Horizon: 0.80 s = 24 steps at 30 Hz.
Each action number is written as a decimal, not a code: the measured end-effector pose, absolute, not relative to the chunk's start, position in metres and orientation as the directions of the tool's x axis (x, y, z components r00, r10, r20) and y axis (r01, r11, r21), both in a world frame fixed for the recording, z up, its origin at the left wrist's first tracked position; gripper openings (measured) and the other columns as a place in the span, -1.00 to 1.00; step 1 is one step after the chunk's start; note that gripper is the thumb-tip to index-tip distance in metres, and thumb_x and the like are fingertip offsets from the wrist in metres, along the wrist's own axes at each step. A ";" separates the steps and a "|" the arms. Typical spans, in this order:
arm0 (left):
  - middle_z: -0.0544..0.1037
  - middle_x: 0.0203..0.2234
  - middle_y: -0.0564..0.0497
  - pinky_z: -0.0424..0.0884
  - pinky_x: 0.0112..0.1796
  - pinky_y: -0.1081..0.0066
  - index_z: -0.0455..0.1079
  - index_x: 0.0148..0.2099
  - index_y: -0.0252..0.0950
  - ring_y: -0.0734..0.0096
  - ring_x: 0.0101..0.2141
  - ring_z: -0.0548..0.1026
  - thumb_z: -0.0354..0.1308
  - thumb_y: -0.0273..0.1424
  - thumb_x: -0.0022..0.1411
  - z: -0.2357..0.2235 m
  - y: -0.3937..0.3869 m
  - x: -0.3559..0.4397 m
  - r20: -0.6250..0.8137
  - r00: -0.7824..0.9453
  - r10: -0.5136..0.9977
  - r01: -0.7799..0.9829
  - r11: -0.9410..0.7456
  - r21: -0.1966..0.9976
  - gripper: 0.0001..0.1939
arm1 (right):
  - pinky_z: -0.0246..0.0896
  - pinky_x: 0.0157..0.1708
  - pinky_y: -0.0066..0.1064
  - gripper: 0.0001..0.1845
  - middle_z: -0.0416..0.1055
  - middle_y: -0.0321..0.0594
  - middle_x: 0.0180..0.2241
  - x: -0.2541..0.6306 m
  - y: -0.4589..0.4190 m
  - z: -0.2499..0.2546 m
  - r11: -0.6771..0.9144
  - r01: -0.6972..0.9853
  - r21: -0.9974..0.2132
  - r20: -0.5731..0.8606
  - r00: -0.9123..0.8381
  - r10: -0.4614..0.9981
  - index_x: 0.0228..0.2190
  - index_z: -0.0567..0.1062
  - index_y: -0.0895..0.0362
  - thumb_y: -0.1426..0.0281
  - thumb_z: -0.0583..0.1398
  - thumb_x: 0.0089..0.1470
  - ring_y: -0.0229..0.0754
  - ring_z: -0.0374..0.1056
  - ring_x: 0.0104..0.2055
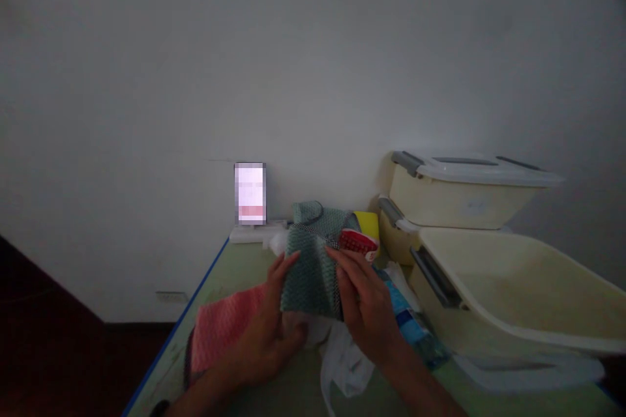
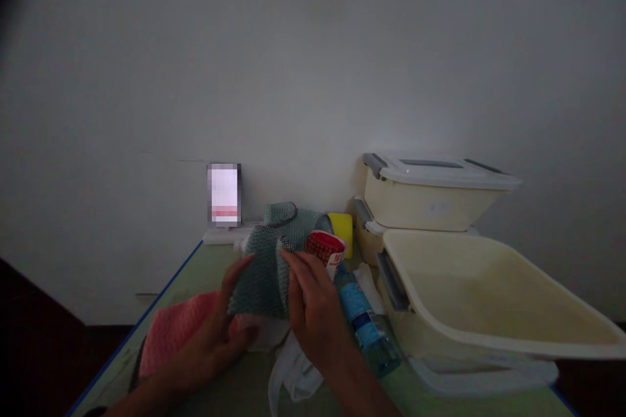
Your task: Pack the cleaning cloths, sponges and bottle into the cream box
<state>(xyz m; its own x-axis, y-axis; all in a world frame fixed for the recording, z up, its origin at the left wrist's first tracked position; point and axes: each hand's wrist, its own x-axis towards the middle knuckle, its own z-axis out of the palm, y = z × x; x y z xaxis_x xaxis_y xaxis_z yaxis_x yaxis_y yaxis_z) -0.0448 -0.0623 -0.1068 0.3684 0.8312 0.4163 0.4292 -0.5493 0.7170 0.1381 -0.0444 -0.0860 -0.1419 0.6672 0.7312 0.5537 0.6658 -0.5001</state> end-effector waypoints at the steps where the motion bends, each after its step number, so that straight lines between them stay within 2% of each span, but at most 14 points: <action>1: -0.20 0.29 -0.09 0.03 0.15 -0.06 -0.29 0.28 -0.02 -0.02 0.26 -0.13 0.06 -0.42 0.13 -0.106 -0.060 -0.046 0.416 0.403 0.815 0.473 -0.574 0.668 -0.21 | 0.24 -0.01 -0.26 -0.64 0.39 -0.10 -0.08 0.140 -0.044 -0.084 0.674 0.557 -0.486 0.755 -0.121 0.644 -0.02 0.38 0.09 0.50 0.00 0.17 -0.17 0.30 0.00; 4: -0.30 0.27 -0.07 0.08 0.12 -0.10 -0.12 0.24 -0.04 -0.10 0.25 -0.17 0.11 -0.36 0.12 -0.106 -0.054 -0.044 0.452 0.438 0.777 0.556 -0.630 0.543 -0.30 | 0.30 -0.09 -0.31 -0.70 0.45 -0.14 -0.17 0.144 -0.046 -0.074 0.684 0.553 -0.475 0.805 -0.040 0.592 -0.13 0.47 0.06 0.51 0.09 0.12 -0.17 0.36 -0.09; 6: -0.39 0.28 -0.06 0.10 0.10 -0.13 -0.07 0.22 -0.05 -0.15 0.25 -0.22 0.14 -0.33 0.10 -0.108 -0.053 -0.040 0.499 0.393 0.772 0.627 -0.622 0.468 -0.31 | 0.33 -0.16 -0.35 -0.76 0.47 -0.20 -0.24 0.144 -0.050 -0.069 0.664 0.511 -0.546 0.786 0.038 0.617 -0.21 0.51 0.03 0.49 0.16 0.07 -0.19 0.39 -0.16; 9: -0.51 0.28 -0.06 0.08 0.09 -0.19 -0.13 0.26 -0.07 -0.25 0.24 -0.31 0.24 -0.26 0.00 -0.109 -0.055 -0.036 0.576 0.316 0.754 0.696 -0.597 0.399 -0.15 | 0.36 -0.35 -0.46 -0.80 0.48 -0.27 -0.23 0.141 -0.055 -0.064 0.559 0.262 -0.787 0.610 0.191 0.769 -0.26 0.52 -0.02 0.40 0.24 0.00 -0.26 0.41 -0.30; 11: -0.50 0.29 -0.08 0.10 0.08 -0.19 -0.20 0.28 -0.08 -0.27 0.24 -0.29 0.30 -0.19 -0.07 -0.108 -0.057 -0.036 0.603 0.310 0.735 0.683 -0.613 0.396 -0.02 | 0.35 -0.45 -0.50 -0.81 0.49 -0.28 -0.20 0.140 -0.056 -0.064 0.453 0.043 -0.891 0.451 0.216 0.866 -0.29 0.53 -0.01 0.34 0.27 -0.04 -0.29 0.41 -0.37; 14: -0.26 0.29 -0.16 0.16 0.08 -0.12 -0.21 0.29 -0.09 -0.18 0.23 -0.12 0.31 -0.16 -0.07 -0.104 -0.060 -0.036 0.617 0.318 0.720 0.599 -0.657 0.458 0.00 | 0.31 -0.54 -0.52 -0.83 0.51 -0.29 -0.34 0.141 -0.056 -0.067 0.347 -0.136 -0.928 0.336 0.101 0.937 -0.31 0.56 0.02 0.30 0.24 0.00 -0.31 0.37 -0.47; 16: -0.01 0.24 -0.18 0.18 0.09 -0.06 -0.15 0.26 -0.07 -0.04 0.21 0.04 0.26 -0.25 0.02 -0.100 -0.061 -0.037 0.624 0.308 0.718 0.528 -0.675 0.516 -0.14 | 0.32 -0.53 -0.51 -0.81 0.51 -0.30 -0.42 0.141 -0.056 -0.068 0.326 -0.175 -0.929 0.330 0.003 0.944 -0.27 0.55 0.02 0.31 0.19 0.06 -0.31 0.37 -0.49; 19: 0.22 0.13 -0.14 0.23 0.07 0.04 -0.05 0.21 -0.07 0.08 0.14 0.21 0.23 -0.35 0.07 -0.097 -0.062 -0.037 0.601 0.277 0.750 0.453 -0.653 0.607 -0.28 | 0.33 -0.42 -0.50 -0.84 0.50 -0.32 -0.40 0.139 -0.061 -0.066 0.355 -0.158 -0.921 0.371 -0.083 0.925 -0.27 0.52 0.01 0.39 0.17 0.08 -0.30 0.40 -0.39; 22: 0.44 -0.07 -0.08 0.39 -0.10 0.21 0.20 0.04 -0.16 0.17 -0.07 0.42 0.18 -0.36 0.11 -0.096 -0.062 -0.037 0.485 0.278 0.829 0.416 -0.559 0.717 -0.57 | 0.34 -0.26 -0.43 -0.87 0.48 -0.31 -0.29 0.132 -0.065 -0.065 0.352 -0.166 -0.921 0.376 -0.147 0.915 -0.26 0.37 0.02 0.44 0.14 0.09 -0.28 0.41 -0.25; 24: 0.52 -0.23 -0.03 0.43 -0.21 0.30 0.32 -0.14 -0.20 0.25 -0.22 0.48 0.10 -0.36 0.17 -0.095 -0.061 -0.037 0.418 0.253 0.873 0.395 -0.487 0.779 -0.81 | 0.31 -0.15 -0.33 -0.86 0.45 -0.27 -0.22 0.129 -0.064 -0.067 0.376 -0.149 -0.914 0.398 -0.160 0.903 -0.27 0.25 0.02 0.44 0.12 0.11 -0.25 0.39 -0.16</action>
